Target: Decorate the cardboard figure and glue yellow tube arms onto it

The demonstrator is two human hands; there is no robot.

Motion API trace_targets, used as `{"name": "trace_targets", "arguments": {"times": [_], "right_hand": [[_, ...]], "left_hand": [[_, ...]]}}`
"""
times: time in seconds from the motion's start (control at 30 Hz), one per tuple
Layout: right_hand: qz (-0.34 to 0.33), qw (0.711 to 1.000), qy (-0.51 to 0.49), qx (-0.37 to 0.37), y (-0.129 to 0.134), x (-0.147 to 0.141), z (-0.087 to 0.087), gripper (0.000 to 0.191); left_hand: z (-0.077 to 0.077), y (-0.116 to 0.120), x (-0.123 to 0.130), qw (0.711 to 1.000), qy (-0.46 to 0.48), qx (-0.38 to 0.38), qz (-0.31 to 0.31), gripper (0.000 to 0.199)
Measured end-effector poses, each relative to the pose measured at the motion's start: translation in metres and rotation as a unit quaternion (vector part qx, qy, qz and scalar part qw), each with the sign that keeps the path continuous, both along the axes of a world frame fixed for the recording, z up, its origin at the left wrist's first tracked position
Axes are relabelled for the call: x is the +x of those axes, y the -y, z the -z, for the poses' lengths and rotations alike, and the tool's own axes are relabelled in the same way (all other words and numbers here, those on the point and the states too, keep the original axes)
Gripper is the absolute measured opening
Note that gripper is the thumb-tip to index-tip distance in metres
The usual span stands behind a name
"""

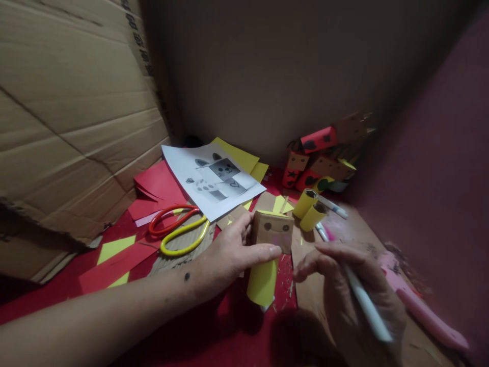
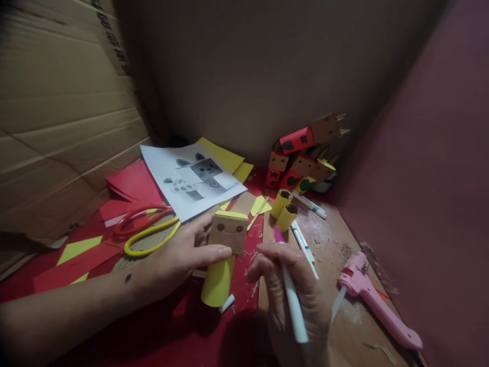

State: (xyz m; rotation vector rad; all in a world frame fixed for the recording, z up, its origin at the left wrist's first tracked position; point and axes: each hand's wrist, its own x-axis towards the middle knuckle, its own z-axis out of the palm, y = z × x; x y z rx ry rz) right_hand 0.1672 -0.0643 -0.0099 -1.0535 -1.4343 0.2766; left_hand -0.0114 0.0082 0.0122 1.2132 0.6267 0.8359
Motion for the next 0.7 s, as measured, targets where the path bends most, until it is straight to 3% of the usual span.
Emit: {"name": "trace_targets", "arguments": {"times": [0.13,0.27,0.37,0.5,0.63,0.7], "right_hand": [[0.044,0.999,0.005,-0.033,-0.011,0.008,-0.001,0.026],[-0.017,0.997,0.023,-0.068,-0.013,0.02,-0.007,0.054],[-0.033,0.994,0.017,-0.108,-0.009,0.027,-0.016,0.053],[0.004,0.999,-0.015,-0.05,-0.009,0.028,-0.025,0.046],[-0.022,0.999,-0.021,-0.017,-0.012,0.028,-0.026,0.072],[-0.018,0.999,-0.038,-0.023,-0.013,0.028,-0.026,0.059]], "left_hand": [[0.002,-0.002,-0.003,1.0,-0.028,-0.006,-0.004,0.051],[0.001,-0.004,-0.005,0.999,-0.043,-0.008,-0.005,0.055],[-0.001,-0.005,-0.006,0.999,-0.043,-0.003,-0.018,0.056],[-0.001,-0.006,-0.006,0.999,-0.034,-0.009,-0.03,0.057],[0.001,-0.007,-0.005,0.999,-0.024,-0.006,-0.035,0.053],[0.003,-0.008,-0.004,0.999,-0.016,-0.007,-0.034,0.051]]}}
